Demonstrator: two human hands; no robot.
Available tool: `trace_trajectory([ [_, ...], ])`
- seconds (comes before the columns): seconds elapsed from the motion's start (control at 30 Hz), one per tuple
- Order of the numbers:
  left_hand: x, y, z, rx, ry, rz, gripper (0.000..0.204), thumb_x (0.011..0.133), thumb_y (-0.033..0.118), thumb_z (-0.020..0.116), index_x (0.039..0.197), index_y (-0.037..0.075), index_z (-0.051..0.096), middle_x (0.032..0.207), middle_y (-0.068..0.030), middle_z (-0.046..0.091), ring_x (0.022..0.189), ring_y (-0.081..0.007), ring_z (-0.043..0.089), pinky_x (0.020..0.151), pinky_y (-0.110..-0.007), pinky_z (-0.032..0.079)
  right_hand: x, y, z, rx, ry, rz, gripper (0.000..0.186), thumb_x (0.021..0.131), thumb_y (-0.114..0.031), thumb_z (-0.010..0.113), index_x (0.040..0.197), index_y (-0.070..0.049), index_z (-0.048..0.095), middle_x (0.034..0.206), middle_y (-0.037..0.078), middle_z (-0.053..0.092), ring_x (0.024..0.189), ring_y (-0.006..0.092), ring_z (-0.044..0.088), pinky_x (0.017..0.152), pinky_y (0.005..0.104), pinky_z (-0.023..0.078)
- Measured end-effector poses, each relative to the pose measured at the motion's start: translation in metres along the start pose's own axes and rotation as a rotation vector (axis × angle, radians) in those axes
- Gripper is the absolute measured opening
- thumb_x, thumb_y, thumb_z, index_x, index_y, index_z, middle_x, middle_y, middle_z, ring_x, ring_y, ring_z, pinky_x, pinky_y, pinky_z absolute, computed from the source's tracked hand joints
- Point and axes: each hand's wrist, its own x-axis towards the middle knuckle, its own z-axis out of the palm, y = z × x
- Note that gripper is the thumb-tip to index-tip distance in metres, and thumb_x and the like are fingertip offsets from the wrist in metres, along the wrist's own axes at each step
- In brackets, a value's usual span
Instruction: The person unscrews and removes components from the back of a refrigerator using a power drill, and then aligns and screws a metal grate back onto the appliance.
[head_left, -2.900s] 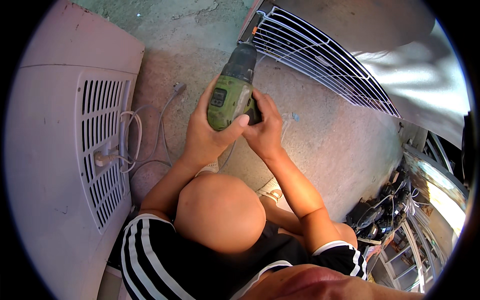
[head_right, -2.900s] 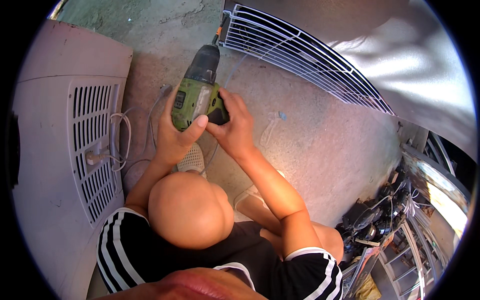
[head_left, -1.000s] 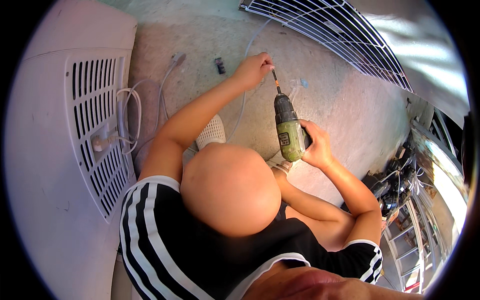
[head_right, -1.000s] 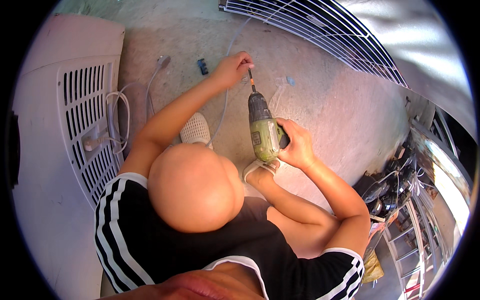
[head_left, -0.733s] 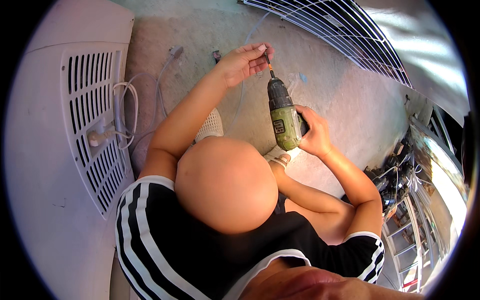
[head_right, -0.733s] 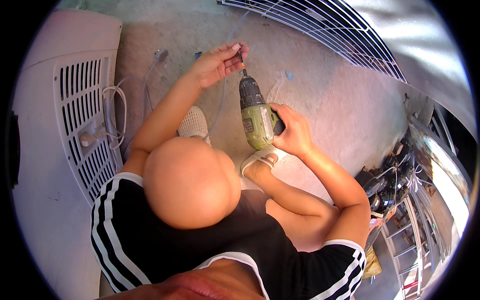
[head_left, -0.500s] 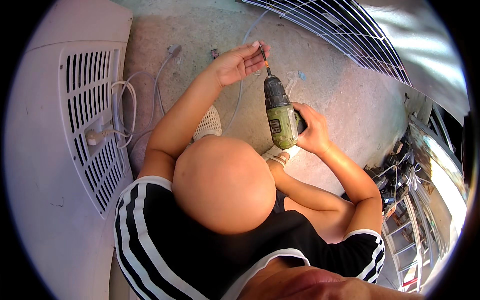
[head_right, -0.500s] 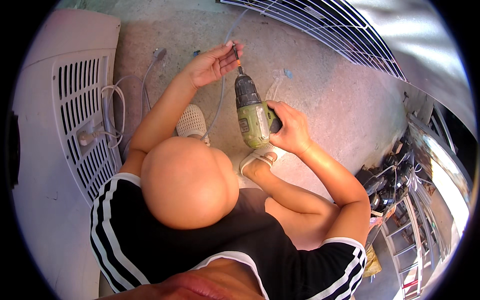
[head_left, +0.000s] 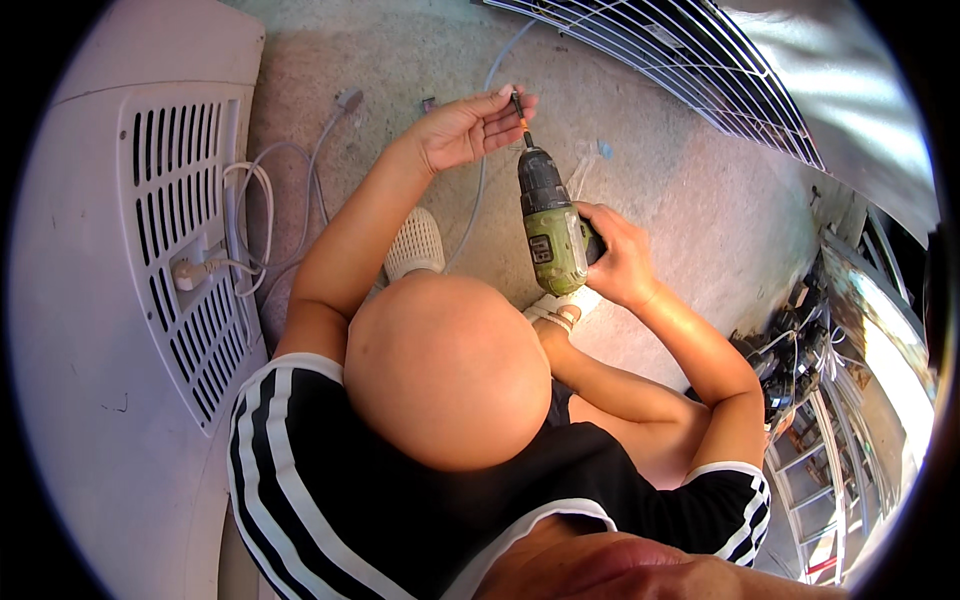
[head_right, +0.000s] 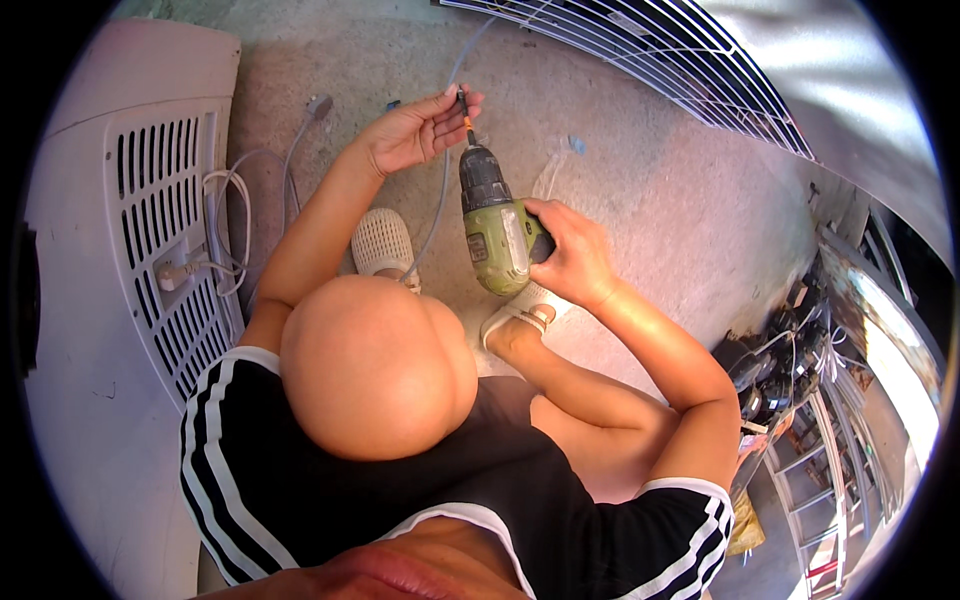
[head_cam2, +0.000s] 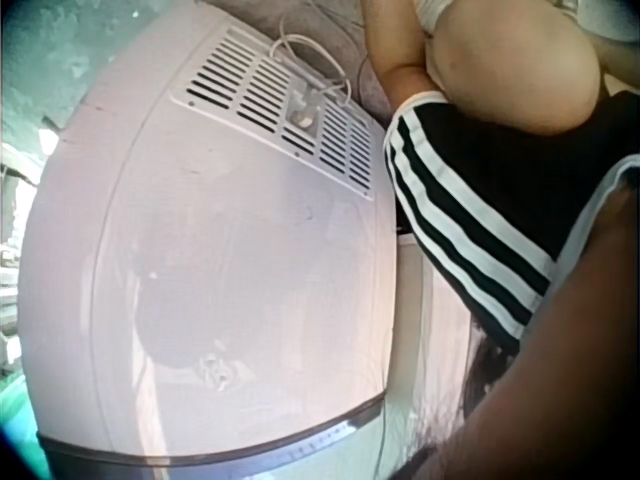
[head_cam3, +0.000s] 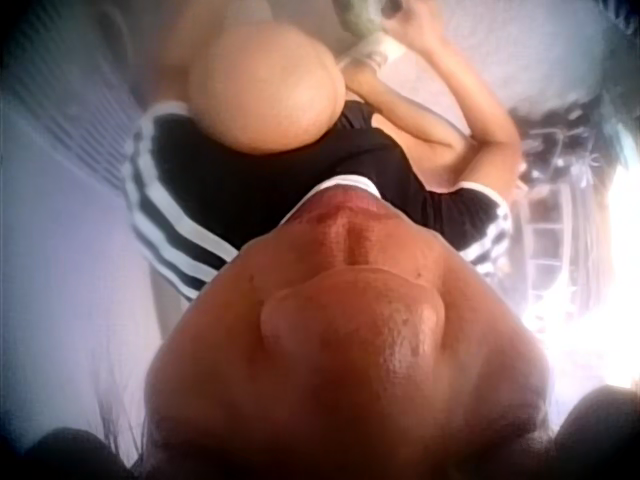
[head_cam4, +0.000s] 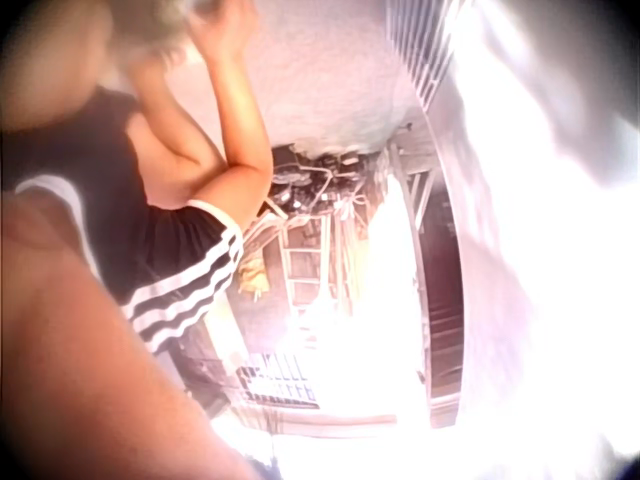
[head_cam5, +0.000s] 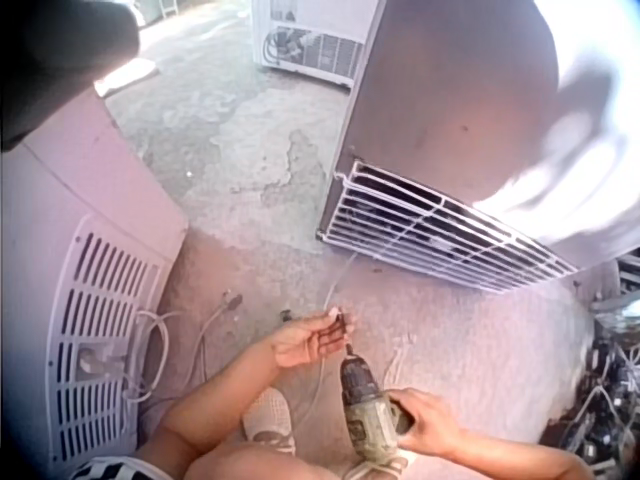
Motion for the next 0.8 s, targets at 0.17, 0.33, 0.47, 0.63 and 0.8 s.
trace_trajectory([
  [0.17,0.007,0.018,-0.008,0.055,0.048,0.062,0.024,0.097,0.023,0.057,0.112,0.005,0.061,0.106,-0.0054,0.068,0.091,-0.014,0.068,0.078,-0.027,0.059,0.022,-0.003,0.006,0.002,-0.049,0.03,0.058,0.062,-0.008,0.073,0.117,-0.005,0.058,0.099,0.014,0.062,0.089,0.0348,0.061,0.076,0.0392,0.051],
  [0.33,0.03,0.056,-0.017,0.186,0.298,0.205,0.022,0.092,0.023,0.065,0.105,0.005,0.064,0.095,-0.004,0.07,0.08,-0.0134,0.068,0.073,-0.024,0.058,0.064,0.002,0.024,-0.01,-0.043,0.009,0.062,0.064,-0.013,0.076,0.122,-0.004,0.055,0.101,0.015,0.061,0.092,0.035,0.06,0.079,0.0391,0.049],
  [0.47,0.056,0.091,-0.037,0.349,0.328,0.316,0.017,0.09,0.015,0.067,0.103,0.006,0.061,0.094,-0.0062,0.07,0.081,-0.0138,0.067,0.072,-0.024,0.057,0.099,0.002,0.05,-0.063,0.026,0.057,0.063,0.066,-0.017,0.076,0.125,-0.007,0.055,0.102,0.014,0.061,0.092,0.034,0.061,0.08,0.0404,0.05],
  [0.63,0.08,0.104,-0.038,0.436,0.413,0.401,0.017,0.09,0.012,0.066,0.104,0.005,0.06,0.092,-0.0075,0.07,0.078,-0.0155,0.067,0.069,-0.024,0.056,0.119,0.004,0.071,-0.055,0.15,0.083,0.061,0.068,-0.019,0.076,0.125,-0.01,0.057,0.103,0.013,0.063,0.095,0.0329,0.062,0.081,0.0398,0.051],
  [0.8,0.085,0.106,-0.034,0.465,0.45,0.448,0.022,0.089,0.011,0.066,0.109,0.003,0.061,0.092,-0.0082,0.07,0.075,-0.0153,0.067,0.069,-0.024,0.056,0.124,0.006,0.073,-0.052,0.165,0.095,0.061,0.068,-0.019,0.076,0.125,-0.011,0.057,0.103,0.013,0.063,0.095,0.0331,0.062,0.082,0.0396,0.051],
])
